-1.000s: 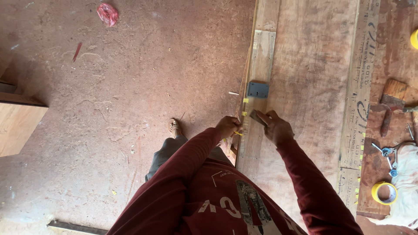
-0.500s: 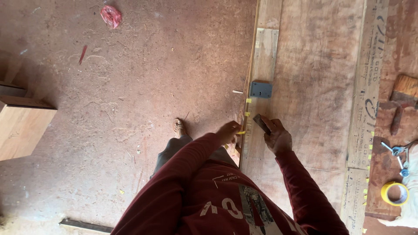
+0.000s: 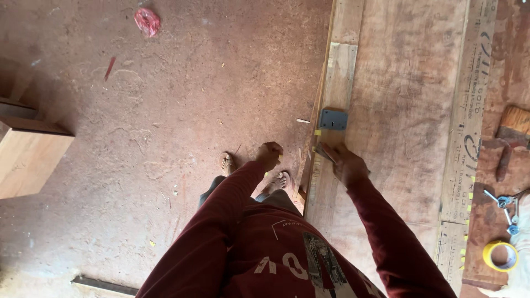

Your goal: The person applies small pieces of yellow tape to the edges of a wooden frame using a utility knife to cut the tape. The person works along the frame's perimeter, placing tape at regular intervals.

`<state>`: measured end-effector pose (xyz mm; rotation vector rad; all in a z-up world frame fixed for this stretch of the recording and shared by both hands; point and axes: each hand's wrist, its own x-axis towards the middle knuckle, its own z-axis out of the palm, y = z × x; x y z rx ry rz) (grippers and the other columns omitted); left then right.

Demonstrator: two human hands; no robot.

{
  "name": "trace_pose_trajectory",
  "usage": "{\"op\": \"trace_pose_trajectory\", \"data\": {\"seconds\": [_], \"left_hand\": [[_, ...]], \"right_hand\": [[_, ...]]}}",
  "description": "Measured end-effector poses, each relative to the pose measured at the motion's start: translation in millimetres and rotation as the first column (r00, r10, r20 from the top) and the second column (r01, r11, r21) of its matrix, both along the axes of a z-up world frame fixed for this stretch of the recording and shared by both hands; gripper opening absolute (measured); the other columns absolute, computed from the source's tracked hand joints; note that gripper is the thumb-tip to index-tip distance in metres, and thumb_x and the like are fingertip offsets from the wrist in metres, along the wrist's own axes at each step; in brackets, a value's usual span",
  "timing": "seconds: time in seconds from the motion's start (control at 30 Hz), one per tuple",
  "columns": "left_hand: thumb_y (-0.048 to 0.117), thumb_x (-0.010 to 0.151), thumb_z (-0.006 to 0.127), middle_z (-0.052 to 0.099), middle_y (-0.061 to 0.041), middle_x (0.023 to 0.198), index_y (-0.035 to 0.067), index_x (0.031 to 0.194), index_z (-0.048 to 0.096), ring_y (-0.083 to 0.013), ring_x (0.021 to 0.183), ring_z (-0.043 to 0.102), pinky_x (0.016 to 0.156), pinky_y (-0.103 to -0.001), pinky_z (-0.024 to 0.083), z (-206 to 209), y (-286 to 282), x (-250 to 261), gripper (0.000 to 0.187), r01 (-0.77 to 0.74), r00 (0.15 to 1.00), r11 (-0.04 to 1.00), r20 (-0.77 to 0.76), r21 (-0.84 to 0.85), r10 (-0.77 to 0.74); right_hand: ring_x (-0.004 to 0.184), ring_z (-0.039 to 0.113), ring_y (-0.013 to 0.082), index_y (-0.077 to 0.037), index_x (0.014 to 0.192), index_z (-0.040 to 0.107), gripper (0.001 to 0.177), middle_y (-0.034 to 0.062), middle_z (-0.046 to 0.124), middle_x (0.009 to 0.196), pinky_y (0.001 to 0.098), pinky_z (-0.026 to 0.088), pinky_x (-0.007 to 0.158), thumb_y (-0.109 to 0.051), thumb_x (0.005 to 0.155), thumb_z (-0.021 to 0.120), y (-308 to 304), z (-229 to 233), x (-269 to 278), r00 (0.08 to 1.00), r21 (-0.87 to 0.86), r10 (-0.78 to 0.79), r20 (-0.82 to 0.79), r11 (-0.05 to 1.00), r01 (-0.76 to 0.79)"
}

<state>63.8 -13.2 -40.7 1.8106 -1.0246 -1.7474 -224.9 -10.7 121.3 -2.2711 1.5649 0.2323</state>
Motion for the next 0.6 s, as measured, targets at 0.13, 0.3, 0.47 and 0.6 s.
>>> {"op": "trace_pose_trajectory", "data": {"seconds": [0.13,0.3,0.47,0.6], "left_hand": [[0.015,0.099,0.051,0.072,-0.015,0.101,0.003,0.106,0.068,-0.0255,0.086,0.072,0.083,-0.046,0.060,30.7,-9.0,-27.7,0.022,0.300,0.950,0.912,0.170,-0.279,-0.260],[0.034,0.097,0.065,0.070,-0.017,0.106,0.004,0.104,0.070,-0.0295,0.091,0.070,0.087,-0.046,0.059,94.9,-17.8,-78.3,0.031,0.623,0.761,0.702,0.472,-0.345,-0.445],[0.017,0.087,0.072,0.067,-0.022,0.115,0.002,0.105,0.071,-0.0370,0.103,0.069,0.091,-0.049,0.056,127.6,-22.3,-110.4,0.024,0.806,0.548,0.510,0.705,-0.300,-0.450],[0.014,0.088,0.074,0.064,-0.026,0.118,-0.001,0.106,0.070,-0.0410,0.108,0.067,0.092,-0.048,0.057,135.7,-25.0,-127.1,0.024,0.822,0.500,0.535,0.696,-0.194,-0.516]], "right_hand": [[0.111,0.064,0.0135,-0.026,0.146,0.055,0.042,0.0054,0.069,0.127,0.0235,0.052,0.091,-0.042,0.108,0.063,-22.5,12.3,33.9,0.500,0.642,-0.742,0.447,0.655,0.399],[0.093,0.072,0.0259,-0.027,0.143,0.062,0.060,0.0067,0.067,0.119,0.0376,0.063,0.075,-0.008,0.087,0.070,-14.8,19.0,8.9,0.821,-0.165,-0.430,0.375,0.841,0.516],[0.092,0.072,0.0315,-0.017,0.139,0.065,0.067,0.0127,0.068,0.113,0.0429,0.062,0.077,0.005,0.076,0.067,16.8,6.7,-26.7,0.793,-0.190,-0.422,0.439,0.820,0.541],[0.092,0.072,0.0329,-0.012,0.139,0.064,0.066,0.0162,0.067,0.112,0.0436,0.062,0.078,0.006,0.075,0.065,39.7,3.8,-27.6,0.754,-0.138,-0.485,0.444,0.794,0.592]]}}
